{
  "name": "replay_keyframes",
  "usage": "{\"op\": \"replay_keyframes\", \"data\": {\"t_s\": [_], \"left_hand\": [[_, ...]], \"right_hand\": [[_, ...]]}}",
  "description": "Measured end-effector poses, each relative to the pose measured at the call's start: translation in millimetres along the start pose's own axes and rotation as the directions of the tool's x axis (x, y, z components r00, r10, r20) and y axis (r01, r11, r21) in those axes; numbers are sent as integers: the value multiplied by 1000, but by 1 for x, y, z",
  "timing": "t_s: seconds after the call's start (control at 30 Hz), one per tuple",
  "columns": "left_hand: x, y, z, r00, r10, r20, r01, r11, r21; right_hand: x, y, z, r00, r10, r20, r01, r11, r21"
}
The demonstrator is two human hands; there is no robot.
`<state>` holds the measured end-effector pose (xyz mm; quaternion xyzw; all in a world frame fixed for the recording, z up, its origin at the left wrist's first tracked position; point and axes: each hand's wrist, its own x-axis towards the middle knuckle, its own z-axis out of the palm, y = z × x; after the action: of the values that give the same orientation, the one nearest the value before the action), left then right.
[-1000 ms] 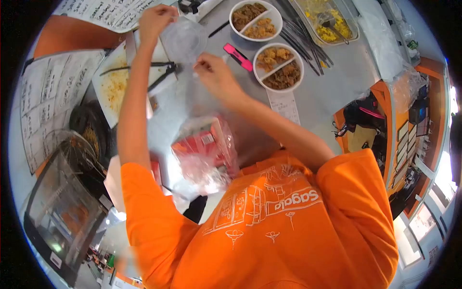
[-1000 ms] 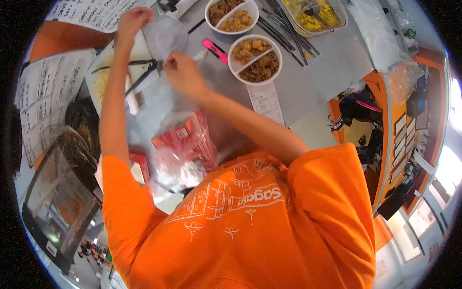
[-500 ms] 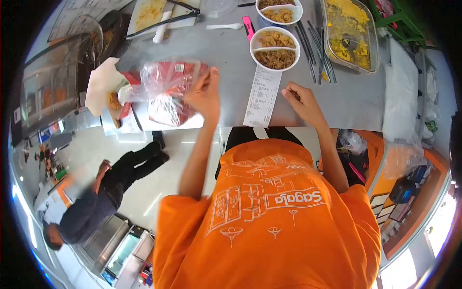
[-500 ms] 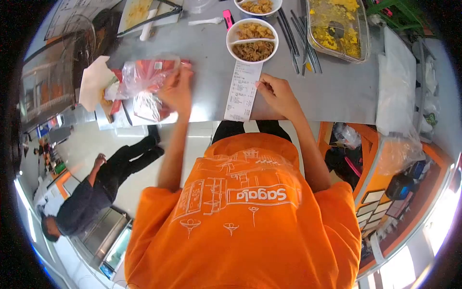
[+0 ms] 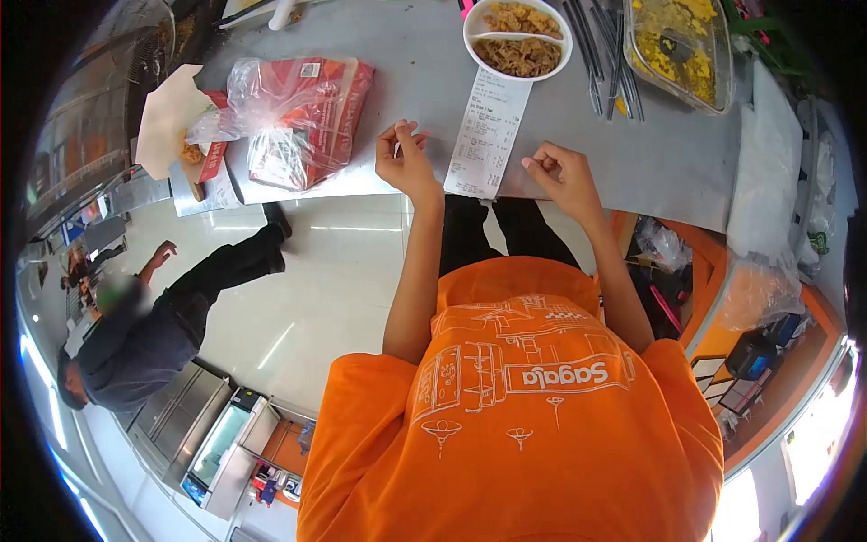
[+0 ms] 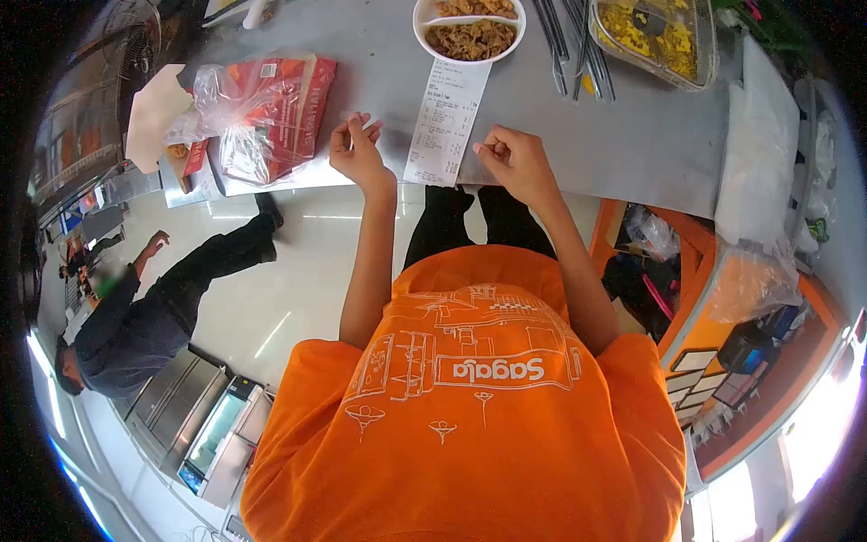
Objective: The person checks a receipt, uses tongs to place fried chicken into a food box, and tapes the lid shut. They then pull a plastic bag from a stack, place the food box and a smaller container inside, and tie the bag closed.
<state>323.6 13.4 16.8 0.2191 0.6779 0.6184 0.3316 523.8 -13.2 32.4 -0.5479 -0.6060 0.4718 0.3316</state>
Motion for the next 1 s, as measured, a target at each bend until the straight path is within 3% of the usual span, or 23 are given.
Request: {"op": "replay_keyframes", "data": {"t_s": [0.17, 0.3, 0.4, 0.5, 0.6, 0.67, 0.77, 0.83, 1.0], "left_hand": [[-6, -10, 3, 996, -90, -19, 88, 993, -79], [-6, -7, 6, 998, -65, -20, 64, 995, -79], [-4, -7, 6, 999, -42, -16, 41, 996, -84], [-5, -6, 6, 1000, -1, 5, 2, 997, -83], [-13, -2, 10, 999, 48, 3, -48, 996, -82], [-18, -4, 11, 998, 58, 10, -57, 996, -67], [-20, -23, 9, 991, 134, 4, -134, 991, -17], [-8, -32, 10, 961, 269, 59, -275, 945, 175], [34, -33, 32, 750, 594, 292, -645, 559, 521]], "right_hand": [[-8, 6, 13, 992, 70, -108, -69, 998, 12], [-4, 2, 20, 980, 111, -167, -96, 991, 99], [0, -4, 17, 984, 85, -155, -82, 996, 24], [5, -3, 14, 978, -90, -186, 60, 985, -164], [3, 3, 15, 969, -199, -146, 170, 968, -185], [-5, -1, 19, 981, -143, -134, 127, 985, -120], [-11, 8, 20, 983, -92, -161, 69, 987, -143], [-10, 14, 18, 974, -70, -214, 30, 982, -188], [25, 26, 7, 934, -1, -358, -88, 969, -232]]}}
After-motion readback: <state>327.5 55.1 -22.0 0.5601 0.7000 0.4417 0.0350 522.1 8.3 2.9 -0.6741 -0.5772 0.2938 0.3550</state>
